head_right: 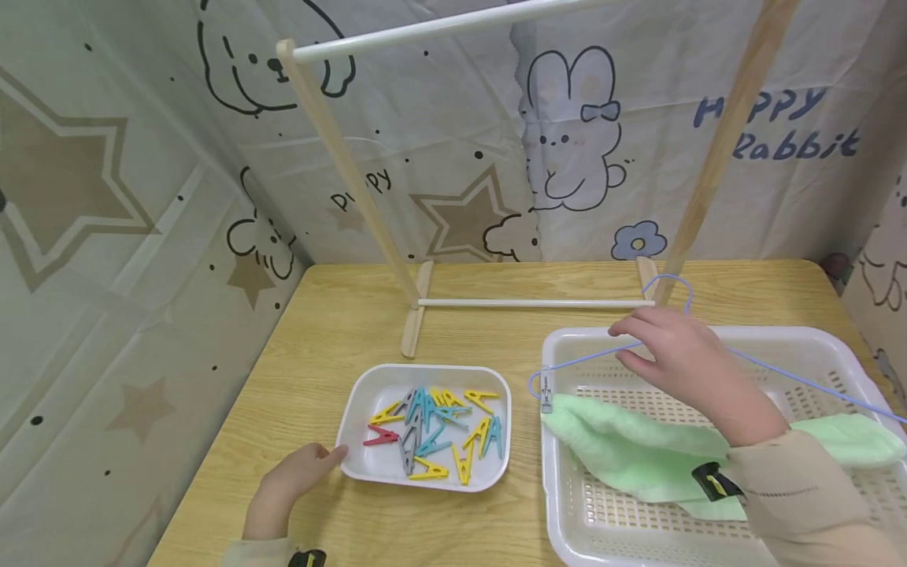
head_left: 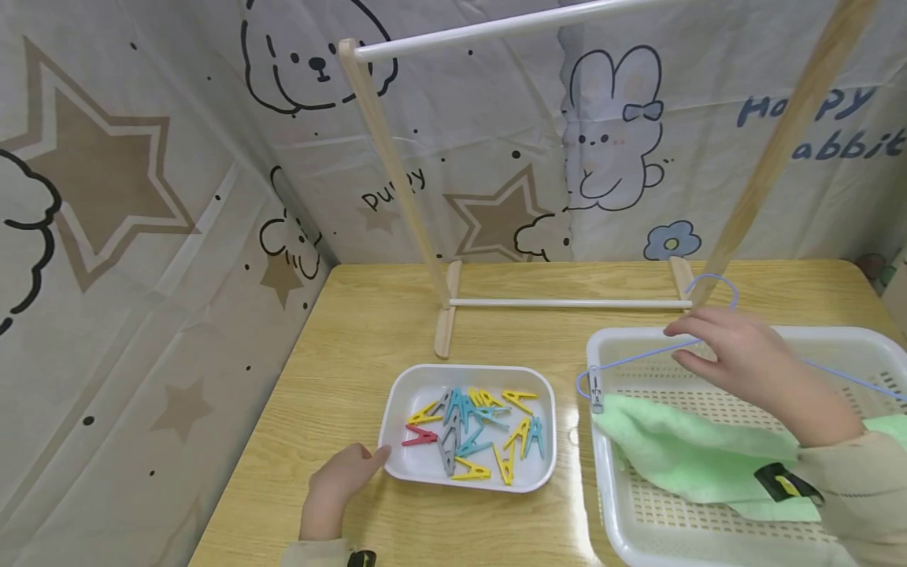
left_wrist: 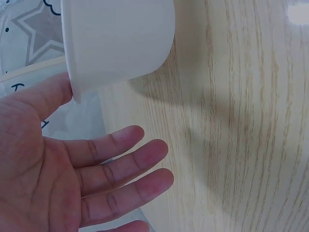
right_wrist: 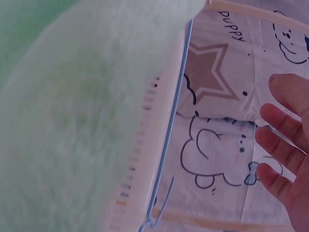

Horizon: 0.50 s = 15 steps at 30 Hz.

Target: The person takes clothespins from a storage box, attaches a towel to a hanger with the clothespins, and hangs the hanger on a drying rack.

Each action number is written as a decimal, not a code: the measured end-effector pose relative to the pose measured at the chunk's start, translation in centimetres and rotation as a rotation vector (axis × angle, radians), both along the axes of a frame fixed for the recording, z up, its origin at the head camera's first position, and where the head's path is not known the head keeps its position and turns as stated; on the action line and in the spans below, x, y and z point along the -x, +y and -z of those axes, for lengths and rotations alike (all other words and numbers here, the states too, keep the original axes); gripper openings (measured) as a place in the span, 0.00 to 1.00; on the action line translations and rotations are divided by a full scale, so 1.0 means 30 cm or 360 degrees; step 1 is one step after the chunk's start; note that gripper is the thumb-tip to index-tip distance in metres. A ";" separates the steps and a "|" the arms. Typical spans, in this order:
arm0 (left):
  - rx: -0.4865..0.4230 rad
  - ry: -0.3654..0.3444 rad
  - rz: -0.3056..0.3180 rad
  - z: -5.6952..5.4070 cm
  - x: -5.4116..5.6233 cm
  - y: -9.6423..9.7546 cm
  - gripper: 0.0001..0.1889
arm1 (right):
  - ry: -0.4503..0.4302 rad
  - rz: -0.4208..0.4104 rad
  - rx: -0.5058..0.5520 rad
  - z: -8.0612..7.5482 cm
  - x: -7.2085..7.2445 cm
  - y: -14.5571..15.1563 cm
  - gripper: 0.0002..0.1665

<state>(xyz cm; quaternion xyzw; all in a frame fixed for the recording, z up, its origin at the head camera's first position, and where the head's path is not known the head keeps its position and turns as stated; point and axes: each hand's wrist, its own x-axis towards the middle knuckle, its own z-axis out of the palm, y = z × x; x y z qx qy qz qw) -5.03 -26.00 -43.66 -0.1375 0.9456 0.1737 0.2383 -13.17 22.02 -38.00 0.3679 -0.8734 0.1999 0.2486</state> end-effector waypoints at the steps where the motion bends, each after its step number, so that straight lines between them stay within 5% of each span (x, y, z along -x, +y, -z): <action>1: -0.0001 0.0003 -0.0002 -0.001 0.000 0.000 0.29 | -0.0014 -0.0007 -0.0004 -0.001 0.000 -0.008 0.35; 8: -0.0010 0.0015 -0.0011 -0.002 -0.002 0.002 0.29 | -0.0107 -0.0070 -0.0051 -0.005 -0.004 -0.055 0.12; 15: -0.0017 0.0011 -0.0025 0.004 -0.002 0.001 0.31 | -0.0074 -0.0166 -0.0070 -0.001 -0.001 -0.113 0.11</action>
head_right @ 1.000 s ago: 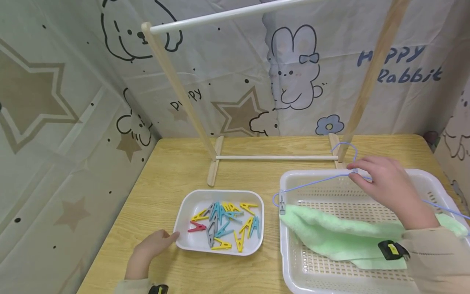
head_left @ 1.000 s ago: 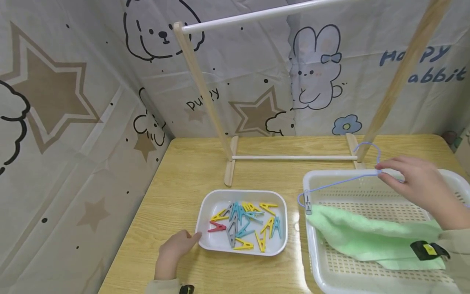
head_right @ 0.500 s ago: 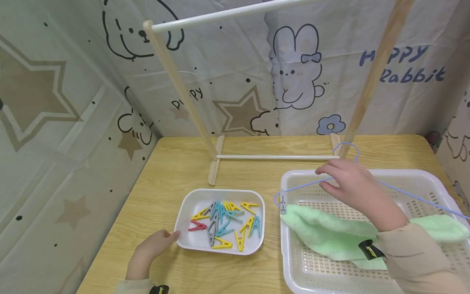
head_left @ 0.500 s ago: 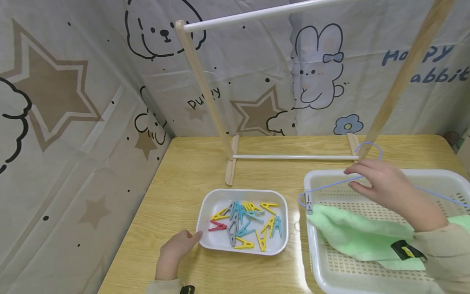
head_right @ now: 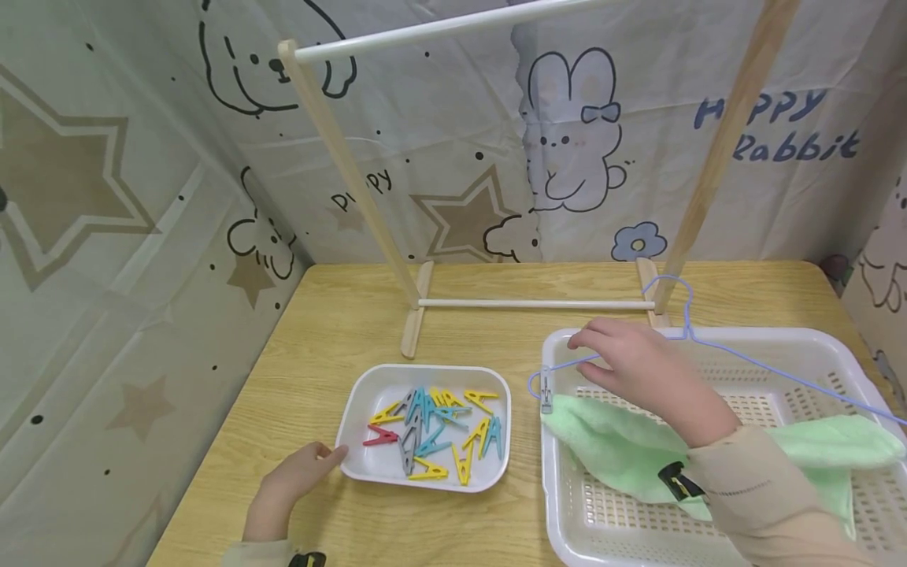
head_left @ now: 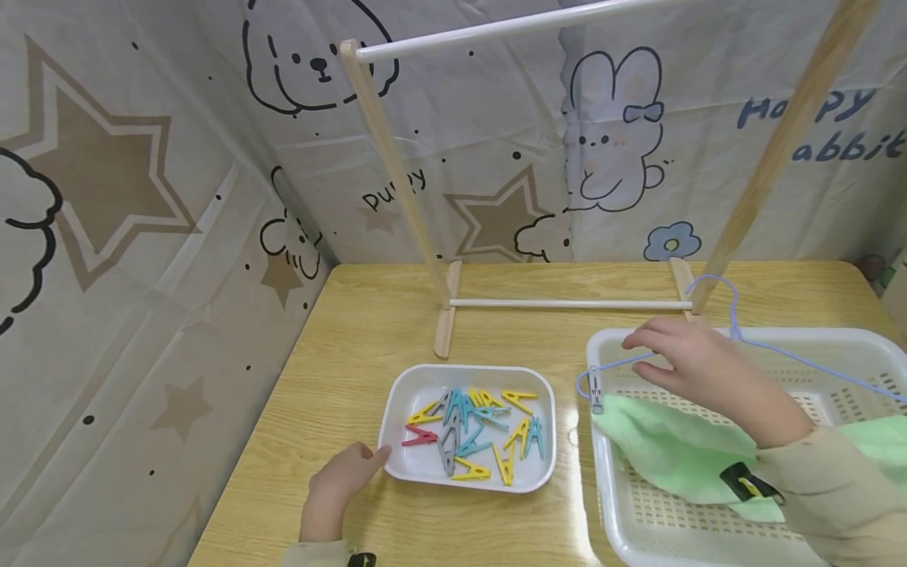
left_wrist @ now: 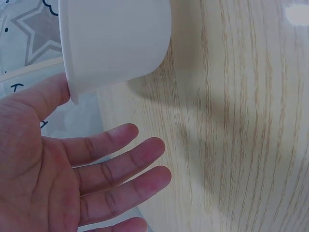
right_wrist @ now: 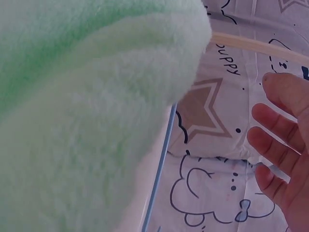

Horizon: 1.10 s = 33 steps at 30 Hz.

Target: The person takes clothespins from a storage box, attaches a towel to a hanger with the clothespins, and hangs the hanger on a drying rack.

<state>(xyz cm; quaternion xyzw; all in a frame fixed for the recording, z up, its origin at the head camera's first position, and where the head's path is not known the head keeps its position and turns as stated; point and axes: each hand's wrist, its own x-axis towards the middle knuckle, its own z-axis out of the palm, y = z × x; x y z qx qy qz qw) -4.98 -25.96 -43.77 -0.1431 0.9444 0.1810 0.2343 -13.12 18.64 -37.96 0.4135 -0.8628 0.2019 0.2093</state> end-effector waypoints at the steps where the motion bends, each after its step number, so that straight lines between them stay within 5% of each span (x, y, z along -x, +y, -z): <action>1: -0.0002 -0.0001 0.0000 0.001 0.001 0.000 0.31 | -0.0003 -0.0007 -0.0002 0.002 0.000 -0.009 0.12; 15: -0.0013 0.0009 0.0002 0.002 -0.004 0.002 0.30 | -0.0011 -0.0156 0.0017 0.034 0.003 -0.131 0.16; 33: -0.0028 -0.0026 -0.0030 -0.008 0.000 0.008 0.31 | -0.0085 -0.0188 -0.0061 0.045 -0.010 -0.203 0.14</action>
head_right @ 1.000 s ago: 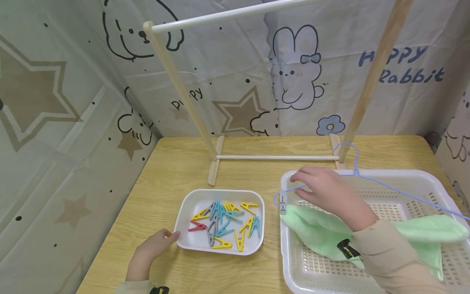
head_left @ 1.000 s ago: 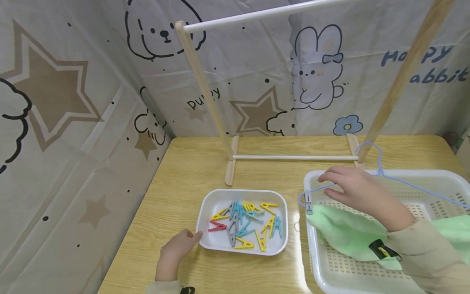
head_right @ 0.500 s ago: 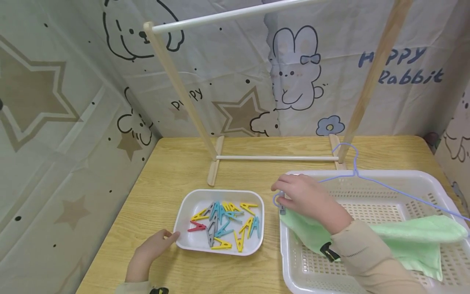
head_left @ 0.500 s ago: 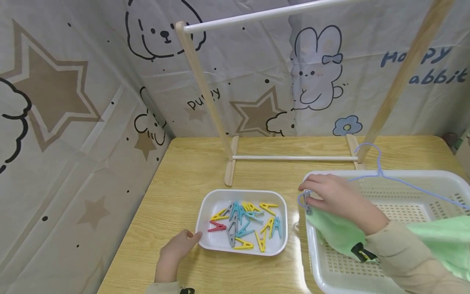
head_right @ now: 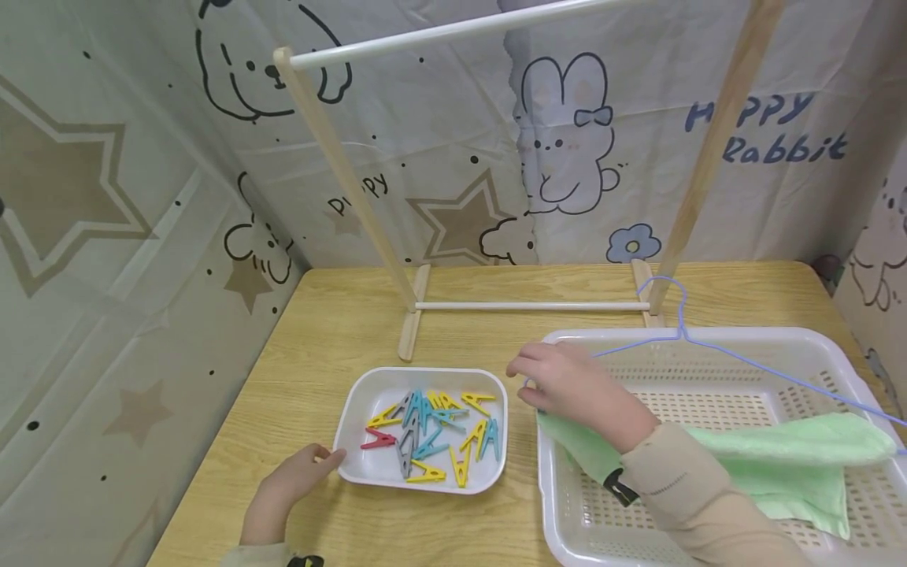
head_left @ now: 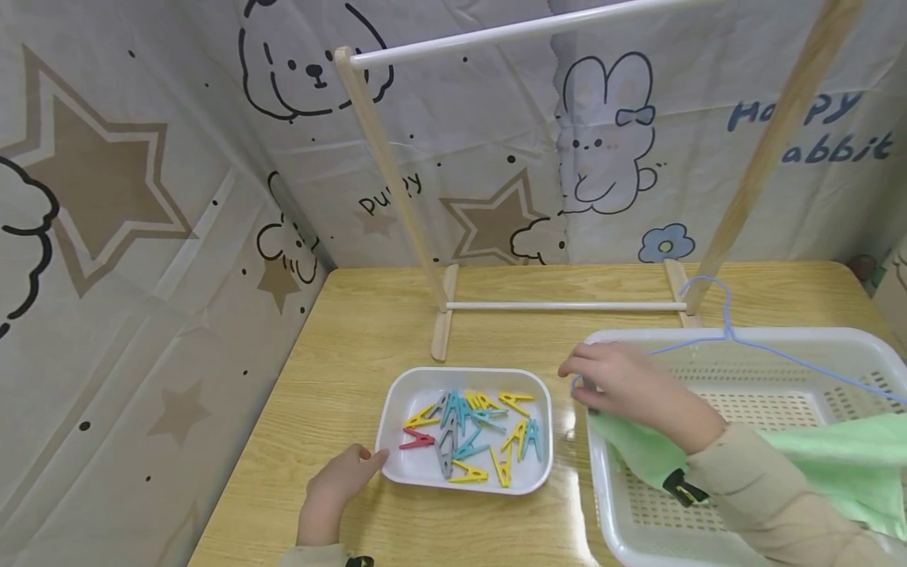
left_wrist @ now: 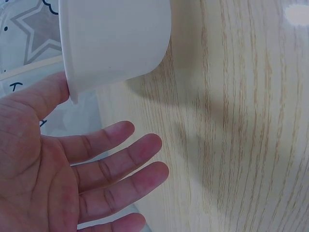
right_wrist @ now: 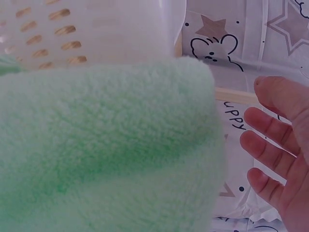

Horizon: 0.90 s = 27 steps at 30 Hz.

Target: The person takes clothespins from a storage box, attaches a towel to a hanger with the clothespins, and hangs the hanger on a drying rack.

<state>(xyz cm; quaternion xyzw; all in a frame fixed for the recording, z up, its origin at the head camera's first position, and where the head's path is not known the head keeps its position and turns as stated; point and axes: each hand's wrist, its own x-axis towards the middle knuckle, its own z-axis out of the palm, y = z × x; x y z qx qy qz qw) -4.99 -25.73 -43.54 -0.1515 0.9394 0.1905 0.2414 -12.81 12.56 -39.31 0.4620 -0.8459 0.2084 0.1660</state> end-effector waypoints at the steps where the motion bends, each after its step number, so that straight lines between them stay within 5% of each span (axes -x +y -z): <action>1: -0.0001 0.0000 0.0002 0.000 0.000 0.000 0.31 | -0.0008 0.0000 -0.0015 0.001 0.000 -0.003 0.14; 27: -0.0012 0.0043 0.0028 0.002 -0.004 0.002 0.29 | -0.0245 0.0015 -0.0336 -0.017 -0.006 -0.080 0.13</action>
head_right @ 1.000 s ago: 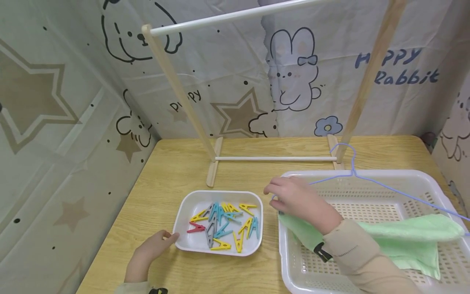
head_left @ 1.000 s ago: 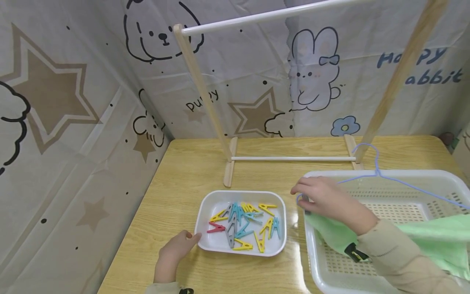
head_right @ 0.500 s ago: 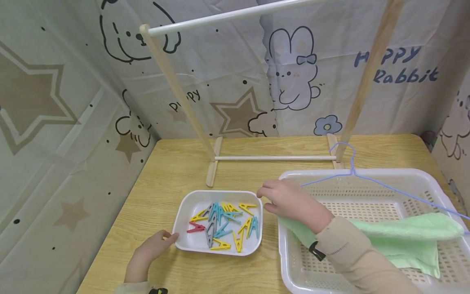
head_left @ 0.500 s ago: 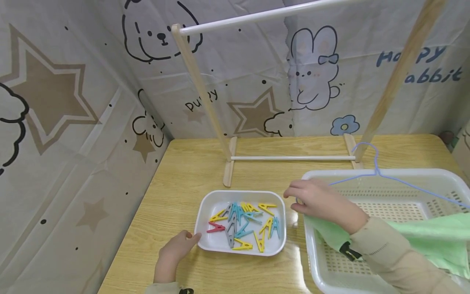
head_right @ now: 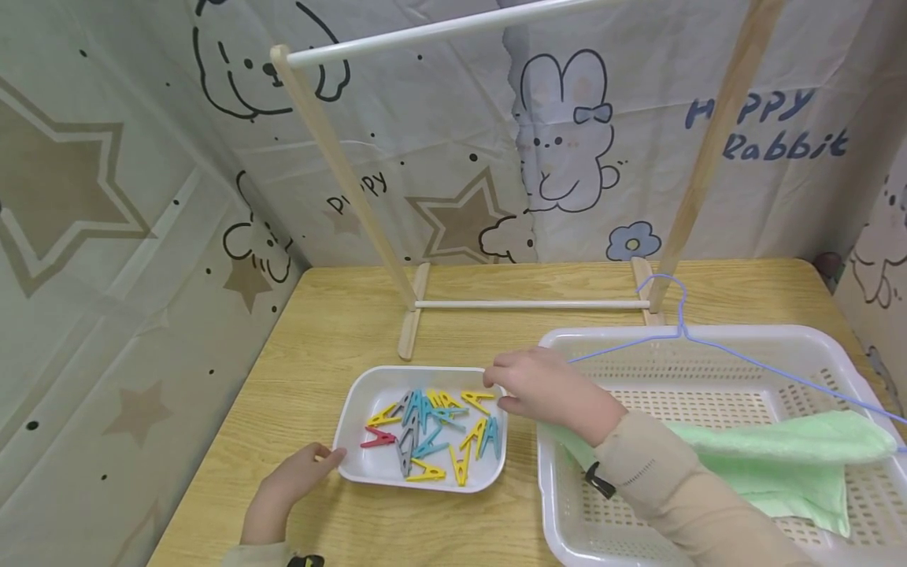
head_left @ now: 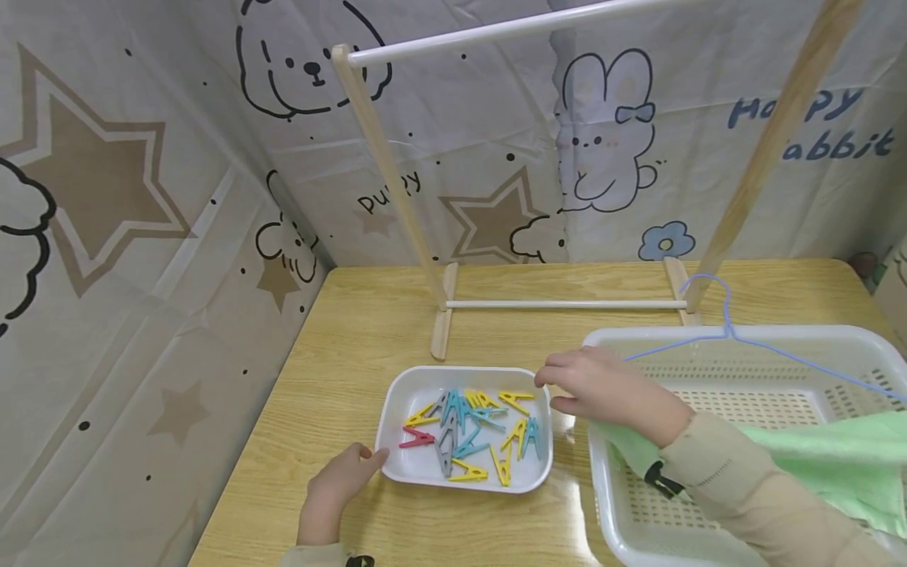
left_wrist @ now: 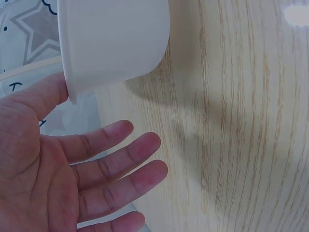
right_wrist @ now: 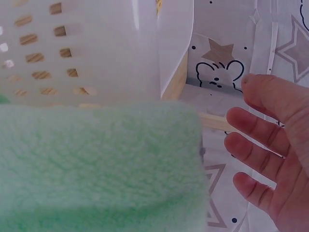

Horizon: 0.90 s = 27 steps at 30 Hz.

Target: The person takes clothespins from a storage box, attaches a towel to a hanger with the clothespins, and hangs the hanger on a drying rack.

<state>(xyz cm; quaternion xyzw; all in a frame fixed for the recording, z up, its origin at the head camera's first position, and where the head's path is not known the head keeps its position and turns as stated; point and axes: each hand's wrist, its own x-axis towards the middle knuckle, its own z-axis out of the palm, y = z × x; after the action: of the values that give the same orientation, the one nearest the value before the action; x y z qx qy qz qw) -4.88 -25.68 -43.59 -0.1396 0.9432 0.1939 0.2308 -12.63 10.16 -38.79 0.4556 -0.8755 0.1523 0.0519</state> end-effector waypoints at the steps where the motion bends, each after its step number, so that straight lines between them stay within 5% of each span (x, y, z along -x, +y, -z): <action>1: 0.0000 0.0004 0.0003 0.000 0.000 -0.001 0.29 | 0.0009 -0.0009 -0.0013 -0.001 0.001 -0.004 0.13; 7: -0.0001 0.0005 0.0002 0.004 0.000 -0.003 0.29 | 0.0071 -0.0067 -0.0090 -0.013 0.002 -0.033 0.13; 27: -0.0006 0.0017 0.0026 0.007 0.003 -0.004 0.29 | -0.0046 -0.0098 -0.0178 -0.026 0.005 -0.098 0.15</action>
<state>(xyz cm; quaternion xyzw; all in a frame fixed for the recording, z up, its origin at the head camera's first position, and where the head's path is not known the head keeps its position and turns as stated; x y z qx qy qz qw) -4.98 -25.81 -43.80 -0.1304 0.9452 0.1945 0.2277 -12.78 7.23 -38.02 0.4822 -0.8689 0.1114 0.0089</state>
